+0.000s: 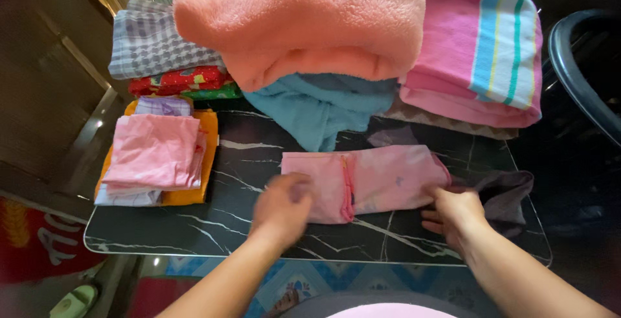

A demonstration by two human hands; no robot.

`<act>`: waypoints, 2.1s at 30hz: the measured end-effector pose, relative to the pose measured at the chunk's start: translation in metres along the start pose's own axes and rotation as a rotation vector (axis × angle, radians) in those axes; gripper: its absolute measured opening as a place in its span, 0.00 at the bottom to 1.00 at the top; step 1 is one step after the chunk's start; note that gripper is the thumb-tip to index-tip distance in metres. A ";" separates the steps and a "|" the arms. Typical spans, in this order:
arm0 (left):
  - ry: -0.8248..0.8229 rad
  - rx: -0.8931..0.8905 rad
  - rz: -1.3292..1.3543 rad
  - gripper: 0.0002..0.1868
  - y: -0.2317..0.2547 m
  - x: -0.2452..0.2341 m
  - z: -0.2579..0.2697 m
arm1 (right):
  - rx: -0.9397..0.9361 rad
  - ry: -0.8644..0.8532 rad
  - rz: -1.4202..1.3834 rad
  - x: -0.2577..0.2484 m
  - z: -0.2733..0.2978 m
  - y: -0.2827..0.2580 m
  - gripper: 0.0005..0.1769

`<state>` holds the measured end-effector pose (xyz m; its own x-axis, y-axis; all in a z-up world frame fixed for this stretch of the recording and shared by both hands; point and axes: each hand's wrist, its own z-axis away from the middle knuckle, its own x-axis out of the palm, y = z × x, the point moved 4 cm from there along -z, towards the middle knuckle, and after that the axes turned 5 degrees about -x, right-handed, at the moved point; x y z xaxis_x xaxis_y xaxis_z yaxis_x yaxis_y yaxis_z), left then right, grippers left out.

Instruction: The person folds multiple towels and bedding items by hand on a dark marble table, then stacks them into a black laundry basket. Items include an orange towel, a white checkered towel, a pink striped towel, a pink towel, a pink patterned towel, a purple towel, a peach towel, a grey towel, a striped towel, a blue towel, a pink towel, a brown checkered towel, a light blue towel, a yellow towel, a grey checkered towel, a red patterned towel, and a green patterned towel.

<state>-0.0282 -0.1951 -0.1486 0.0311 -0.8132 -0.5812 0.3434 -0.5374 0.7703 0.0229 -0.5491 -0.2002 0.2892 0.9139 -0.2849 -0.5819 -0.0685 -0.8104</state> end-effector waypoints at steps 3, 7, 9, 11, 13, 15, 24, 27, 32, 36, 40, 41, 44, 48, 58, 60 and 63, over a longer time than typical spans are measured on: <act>0.200 -0.141 -0.030 0.25 -0.002 -0.025 0.000 | 0.118 -0.004 -0.092 0.004 -0.003 0.002 0.21; 0.078 -0.176 -0.157 0.21 -0.012 -0.035 -0.005 | -0.086 -0.039 -0.077 0.011 0.013 -0.025 0.16; 0.044 -0.175 -0.170 0.17 -0.015 -0.033 -0.012 | -0.222 -0.029 -0.085 0.018 0.032 -0.051 0.13; 0.033 -0.216 -0.083 0.14 -0.020 -0.032 -0.021 | -0.648 0.114 0.240 0.029 0.066 -0.086 0.12; 0.024 -0.198 -0.038 0.14 -0.024 -0.032 -0.026 | -0.980 0.105 0.374 0.053 0.107 -0.111 0.12; -0.008 -0.235 0.117 0.13 -0.032 -0.032 -0.030 | -1.072 -0.047 0.441 0.085 0.141 -0.115 0.13; 0.078 -0.194 -0.030 0.21 -0.029 -0.026 -0.042 | -1.330 -0.344 0.974 0.149 0.168 -0.076 0.42; 0.030 -0.168 -0.091 0.20 -0.020 -0.014 -0.036 | -1.306 -0.415 1.165 0.152 0.153 -0.050 0.44; -0.051 -0.038 -0.047 0.22 -0.002 -0.014 -0.036 | -1.047 -0.541 1.110 0.160 0.125 -0.039 0.41; -0.041 -0.153 0.233 0.17 0.000 -0.056 -0.053 | -1.021 -0.513 0.631 0.142 0.125 -0.058 0.39; 0.183 0.064 0.321 0.18 -0.007 -0.173 -0.063 | -0.855 -0.448 0.460 0.129 0.137 -0.071 0.40; 0.178 -0.100 0.445 0.19 -0.022 -0.201 -0.060 | -0.797 -0.430 0.476 0.128 0.140 -0.071 0.41; 0.412 -0.170 0.103 0.23 -0.042 -0.266 -0.054 | -0.708 -0.390 0.533 0.130 0.145 -0.073 0.42; 0.673 0.073 -0.522 0.33 -0.052 -0.261 -0.050 | -0.840 -0.375 0.617 0.136 0.154 -0.073 0.40; 0.402 0.254 -0.851 0.41 -0.095 -0.176 -0.084 | -1.031 -0.074 1.008 0.089 0.103 -0.074 0.36; 0.442 0.313 -0.762 0.38 -0.082 -0.179 -0.079 | -1.020 0.124 1.103 0.061 0.080 -0.069 0.39; 0.553 0.487 -0.555 0.27 -0.047 -0.180 -0.053 | -0.944 0.223 1.037 0.023 0.042 -0.057 0.42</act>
<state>0.0001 -0.0121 -0.0943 0.4677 -0.2556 -0.8461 0.0142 -0.9550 0.2964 0.0312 -0.5074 -0.1390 0.2147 0.2101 -0.9538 0.0915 -0.9766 -0.1945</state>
